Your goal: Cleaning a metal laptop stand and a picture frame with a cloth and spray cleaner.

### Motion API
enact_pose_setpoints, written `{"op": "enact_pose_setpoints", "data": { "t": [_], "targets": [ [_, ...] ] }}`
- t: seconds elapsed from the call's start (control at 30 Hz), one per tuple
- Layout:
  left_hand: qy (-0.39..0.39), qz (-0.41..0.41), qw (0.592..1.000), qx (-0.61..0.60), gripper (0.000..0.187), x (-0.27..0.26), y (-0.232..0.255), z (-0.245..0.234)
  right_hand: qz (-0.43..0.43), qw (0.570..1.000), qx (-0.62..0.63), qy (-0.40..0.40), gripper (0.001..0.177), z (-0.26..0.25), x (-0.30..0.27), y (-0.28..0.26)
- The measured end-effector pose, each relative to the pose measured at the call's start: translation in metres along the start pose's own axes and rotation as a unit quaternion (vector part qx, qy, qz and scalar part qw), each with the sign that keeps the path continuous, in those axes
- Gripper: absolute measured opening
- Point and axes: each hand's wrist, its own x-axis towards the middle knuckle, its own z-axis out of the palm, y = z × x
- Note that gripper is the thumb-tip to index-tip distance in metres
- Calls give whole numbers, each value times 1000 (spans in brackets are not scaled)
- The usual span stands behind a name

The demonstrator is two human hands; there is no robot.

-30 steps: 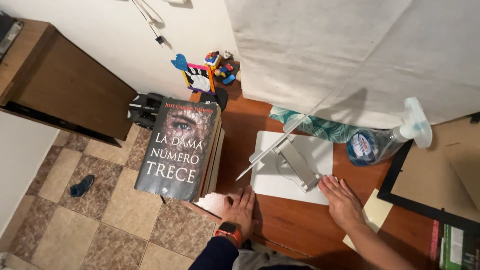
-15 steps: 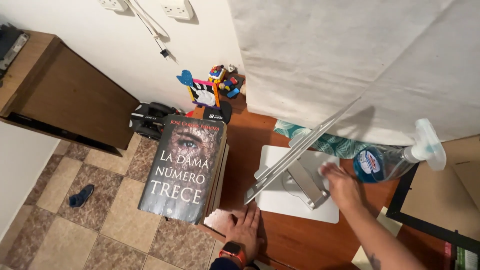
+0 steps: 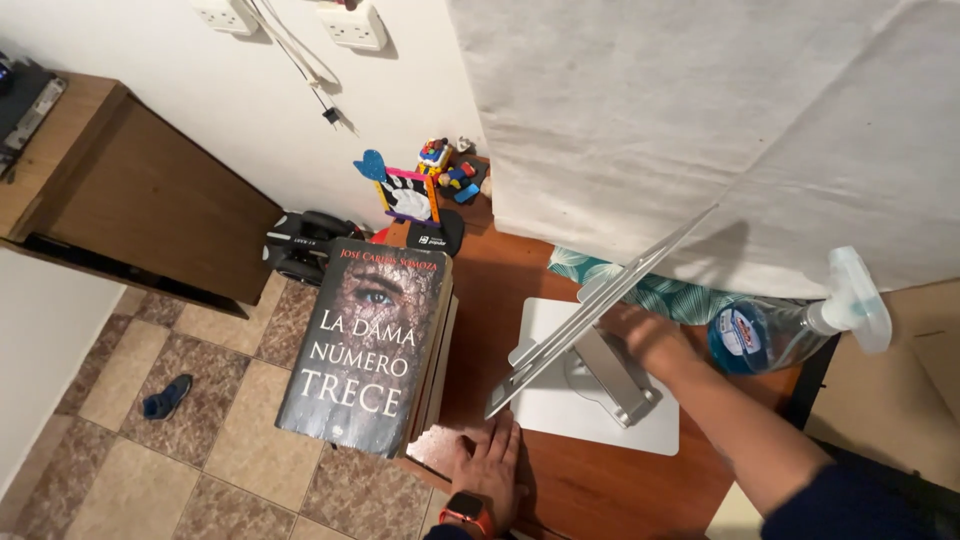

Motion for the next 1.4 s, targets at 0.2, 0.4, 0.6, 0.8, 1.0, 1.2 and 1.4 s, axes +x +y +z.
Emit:
{"op": "enact_pose_setpoints", "data": {
  "t": [0.2,0.4,0.6,0.8,1.0,1.2,1.4],
  "targets": [
    [90,15,996,22,91,23,-2,31,-89,965,-68,238,60,27,-69,31],
    [126,9,991,50,93,36,-4,48,-15,944,-99,313,54,58,-111,25],
    [151,17,987,58,94,32,-4,49,43,962,-97,250,54,64,-177,-24],
    [163,19,985,51,95,37,-6,54,100,973,101,182,50,52,-215,-51],
    [166,12,983,73,92,36,-5,55,58,890,213,400,37,-2,-176,-94],
    [142,2,988,61,93,36,-5,52,-99,879,41,464,51,41,-158,-92],
    [145,17,988,43,92,39,-8,57,-128,894,-54,426,35,31,-175,-64]
  ]
}}
